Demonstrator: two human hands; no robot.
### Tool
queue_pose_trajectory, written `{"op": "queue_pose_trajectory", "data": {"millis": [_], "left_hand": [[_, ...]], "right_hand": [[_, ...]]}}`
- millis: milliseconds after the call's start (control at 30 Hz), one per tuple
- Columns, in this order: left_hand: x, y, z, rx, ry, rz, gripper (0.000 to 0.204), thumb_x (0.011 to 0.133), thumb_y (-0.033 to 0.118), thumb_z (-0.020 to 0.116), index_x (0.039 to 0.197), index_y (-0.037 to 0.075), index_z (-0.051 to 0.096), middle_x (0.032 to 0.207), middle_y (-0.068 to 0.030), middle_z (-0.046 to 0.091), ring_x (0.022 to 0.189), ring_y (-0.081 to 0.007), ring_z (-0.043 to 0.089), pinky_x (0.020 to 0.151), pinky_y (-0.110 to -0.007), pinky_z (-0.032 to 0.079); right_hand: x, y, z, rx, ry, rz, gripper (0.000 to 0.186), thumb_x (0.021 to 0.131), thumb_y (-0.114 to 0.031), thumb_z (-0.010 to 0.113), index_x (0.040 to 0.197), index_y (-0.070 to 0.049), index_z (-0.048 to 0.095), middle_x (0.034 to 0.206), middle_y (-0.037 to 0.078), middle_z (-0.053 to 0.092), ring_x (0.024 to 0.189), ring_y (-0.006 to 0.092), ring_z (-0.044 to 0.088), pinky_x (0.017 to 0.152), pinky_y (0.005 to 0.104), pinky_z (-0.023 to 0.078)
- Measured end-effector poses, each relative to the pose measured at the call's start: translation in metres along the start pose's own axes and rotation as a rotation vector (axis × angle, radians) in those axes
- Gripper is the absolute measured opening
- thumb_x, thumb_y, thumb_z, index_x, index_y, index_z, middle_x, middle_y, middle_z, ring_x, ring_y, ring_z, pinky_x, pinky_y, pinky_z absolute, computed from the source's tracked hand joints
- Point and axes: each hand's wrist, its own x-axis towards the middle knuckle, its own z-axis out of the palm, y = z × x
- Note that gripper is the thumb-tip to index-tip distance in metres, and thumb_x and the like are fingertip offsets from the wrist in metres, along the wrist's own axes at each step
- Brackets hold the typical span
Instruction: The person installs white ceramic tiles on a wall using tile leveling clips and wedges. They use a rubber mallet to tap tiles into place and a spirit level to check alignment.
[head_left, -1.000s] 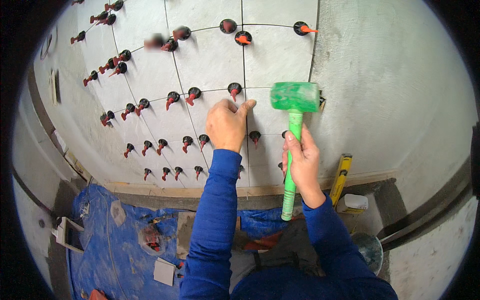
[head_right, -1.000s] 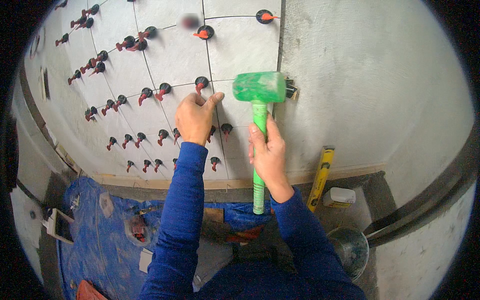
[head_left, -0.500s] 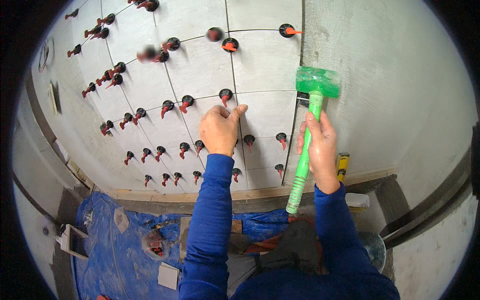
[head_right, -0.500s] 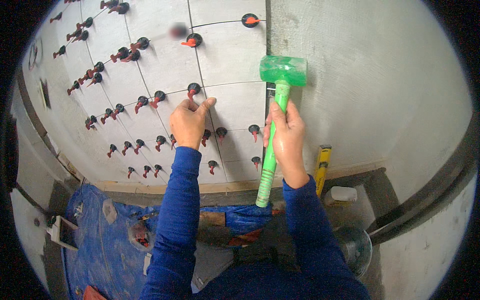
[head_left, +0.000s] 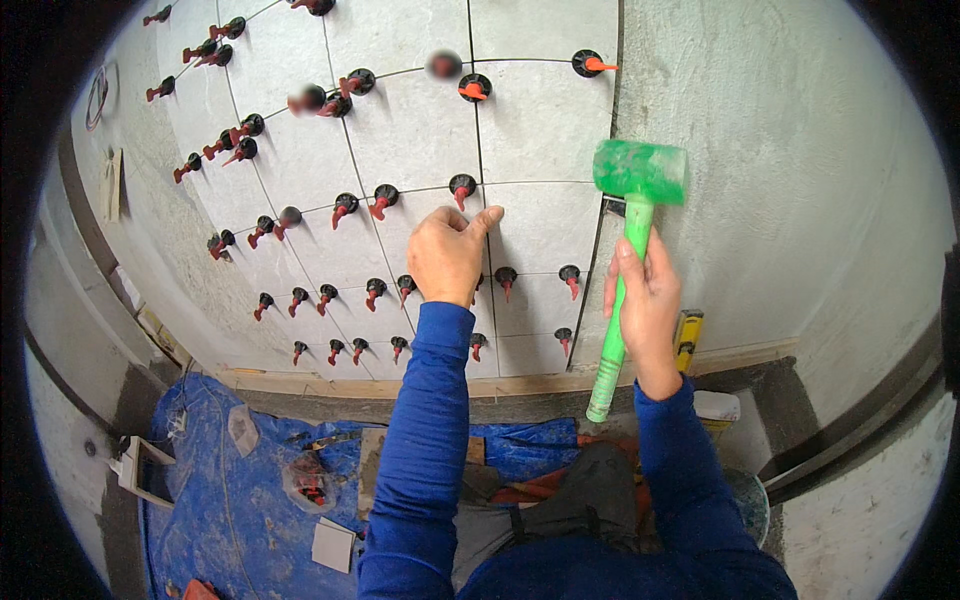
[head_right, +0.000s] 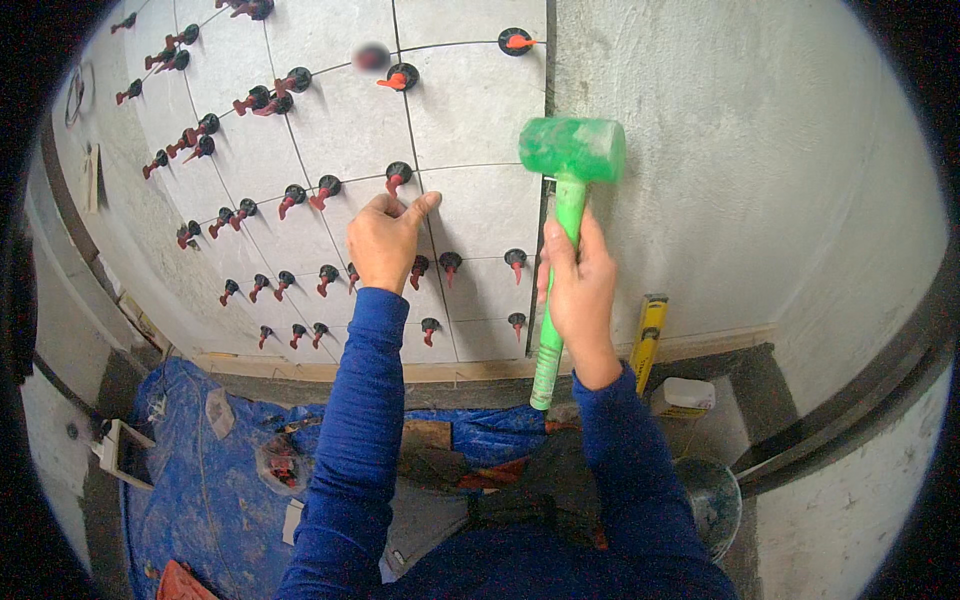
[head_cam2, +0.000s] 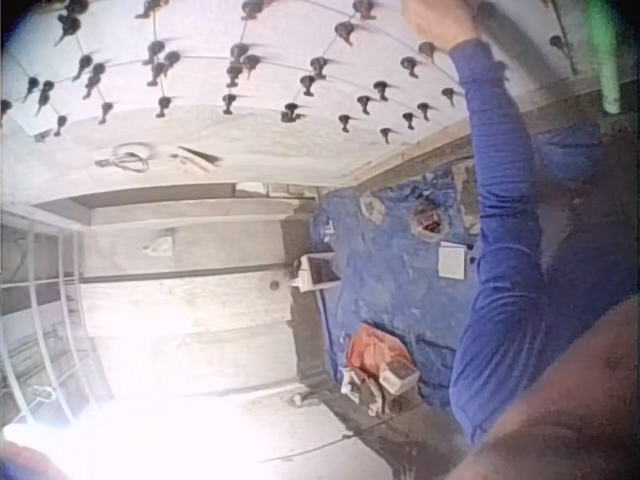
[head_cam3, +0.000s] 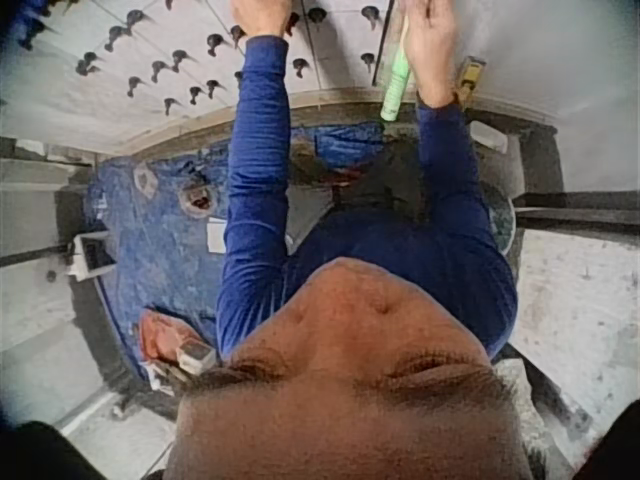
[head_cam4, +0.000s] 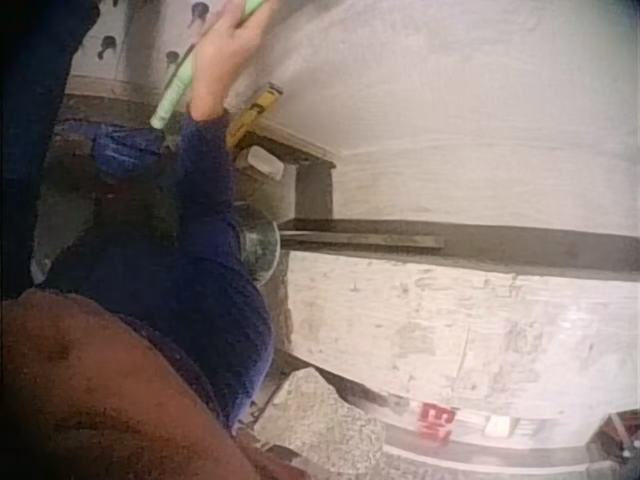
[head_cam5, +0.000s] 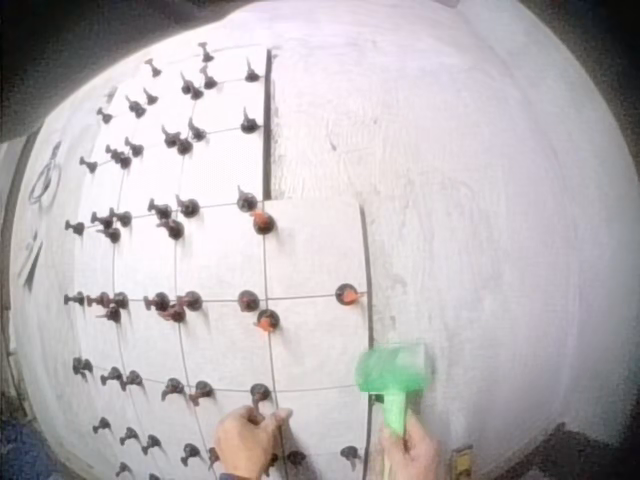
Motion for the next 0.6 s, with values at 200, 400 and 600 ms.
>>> {"op": "queue_pose_trajectory", "data": {"millis": [200, 400, 600], "left_hand": [[0.001, -0.004, 0.004, -0.019, 0.061, 0.043, 0.059, 0.076, 0.058, 0.087, 0.073, 0.001, 0.071, 0.074, -0.0187, 0.071, 0.072, -0.0386, 0.069, 0.068, -0.047, 0.054], [0.001, -0.006, 0.004, -0.018, 0.051, 0.035, 0.059, 0.076, 0.059, 0.086, 0.072, 0.001, 0.07, 0.073, -0.0194, 0.07, 0.073, -0.0391, 0.069, 0.068, -0.049, 0.053], [0.003, -0.007, 0.002, -0.031, 0.059, 0.055, 0.059, 0.076, 0.057, 0.087, 0.071, 0.001, 0.071, 0.068, -0.0191, 0.069, 0.068, -0.038, 0.069, 0.066, -0.048, 0.053]], "right_hand": [[-0.042, 0.015, 0.015, 0.027, -0.029, 0.059, 0.05, 0.109, -0.022, 0.061, 0.155, -0.008, 0.049, 0.08, -0.002, 0.058, 0.054, 0.0046, 0.05, 0.045, 0.0227, 0.043], [-0.046, 0.042, 0.045, -0.014, -0.086, 0.166, 0.044, 0.11, -0.026, 0.058, 0.15, -0.008, 0.051, 0.072, -0.002, 0.055, 0.05, 0.0055, 0.05, 0.044, 0.0241, 0.043], [-0.054, 0.051, 0.043, 0.059, -0.107, 0.168, 0.048, 0.11, -0.026, 0.058, 0.154, -0.009, 0.048, 0.077, -0.002, 0.056, 0.053, 0.0054, 0.052, 0.044, 0.0239, 0.043]]}}
